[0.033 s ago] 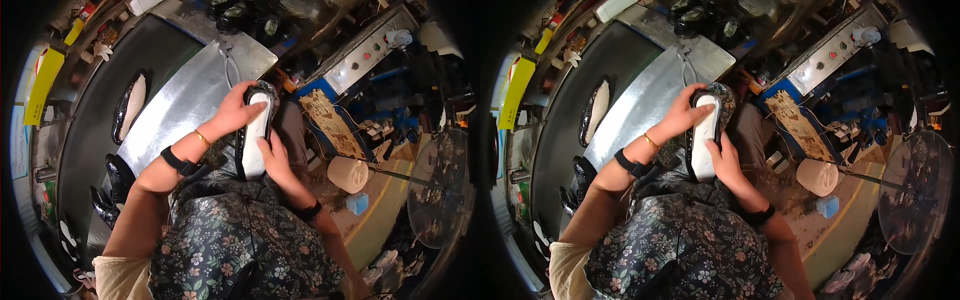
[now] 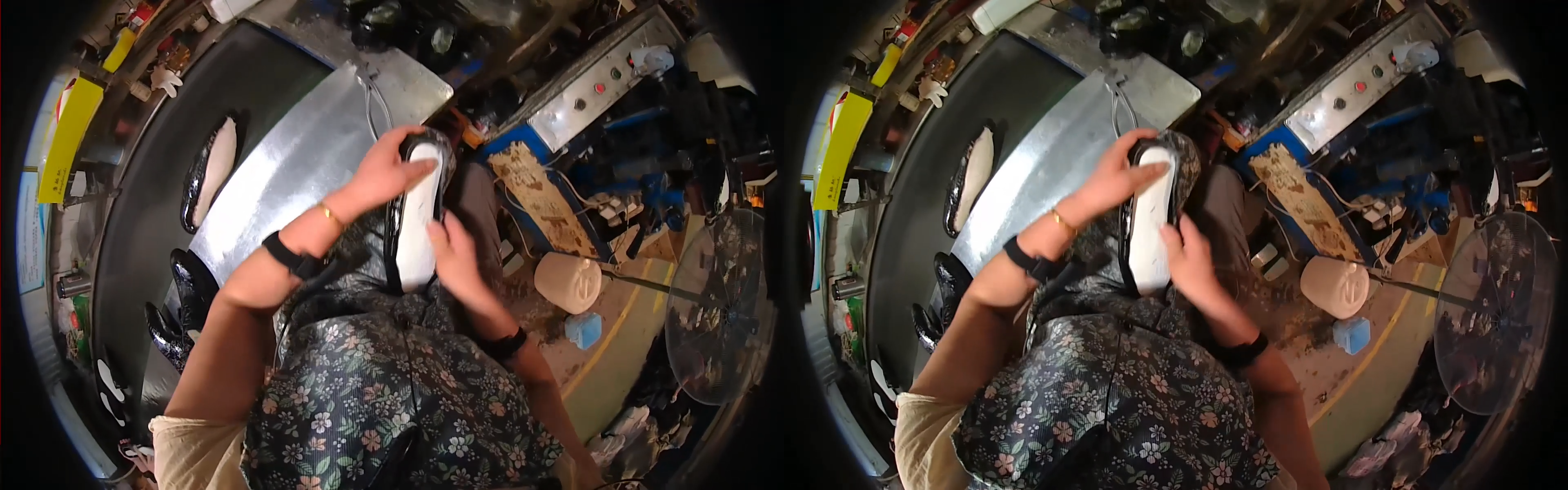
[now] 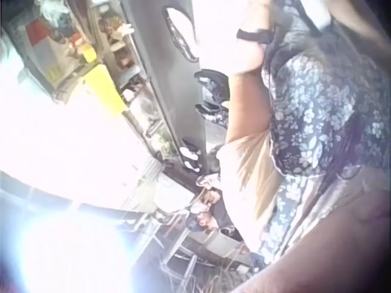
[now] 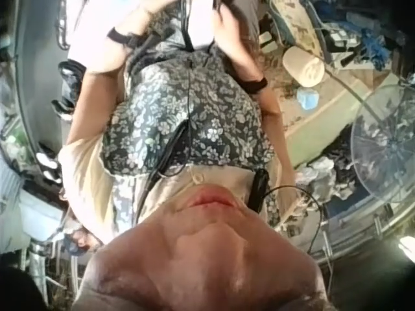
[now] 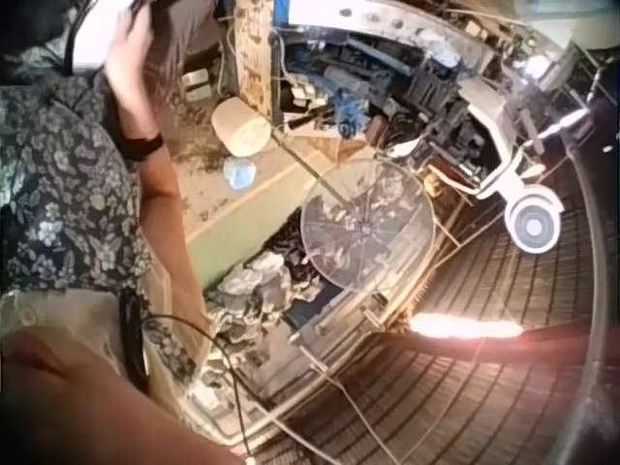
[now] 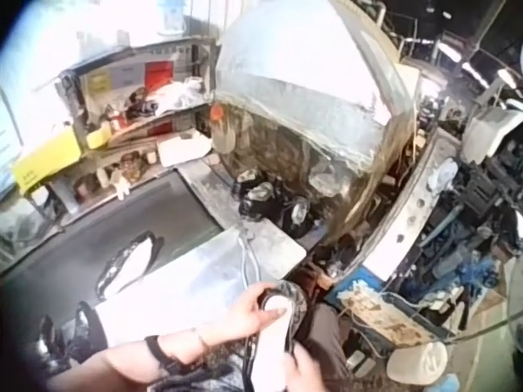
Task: The recorder is seen assembling and stitching shoe uppers to soles in a factory setting.
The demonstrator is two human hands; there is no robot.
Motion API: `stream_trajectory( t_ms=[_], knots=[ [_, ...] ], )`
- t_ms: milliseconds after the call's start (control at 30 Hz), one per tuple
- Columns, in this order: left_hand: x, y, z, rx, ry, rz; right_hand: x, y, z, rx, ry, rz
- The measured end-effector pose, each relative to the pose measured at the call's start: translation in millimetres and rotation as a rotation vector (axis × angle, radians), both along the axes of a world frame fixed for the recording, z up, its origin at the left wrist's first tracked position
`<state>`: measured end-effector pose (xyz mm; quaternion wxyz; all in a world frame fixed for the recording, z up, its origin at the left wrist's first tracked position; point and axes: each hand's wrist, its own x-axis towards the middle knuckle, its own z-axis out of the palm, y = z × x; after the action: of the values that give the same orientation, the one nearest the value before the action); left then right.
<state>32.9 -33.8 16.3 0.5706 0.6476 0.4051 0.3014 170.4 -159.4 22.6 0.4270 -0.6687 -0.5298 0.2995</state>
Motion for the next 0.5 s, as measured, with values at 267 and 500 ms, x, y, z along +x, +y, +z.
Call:
stream_trajectory(
  t_ms=[267, 500],
  knots=[
    [-28, -26, 6, -0.527, -0.247, -0.040, 34, -29, -42, -0.302, 0.732, 0.083],
    [-32, -33, -26, -0.355, -0.319, -0.106, -22, -12, -44, -0.482, 0.561, 0.024]
  ],
)
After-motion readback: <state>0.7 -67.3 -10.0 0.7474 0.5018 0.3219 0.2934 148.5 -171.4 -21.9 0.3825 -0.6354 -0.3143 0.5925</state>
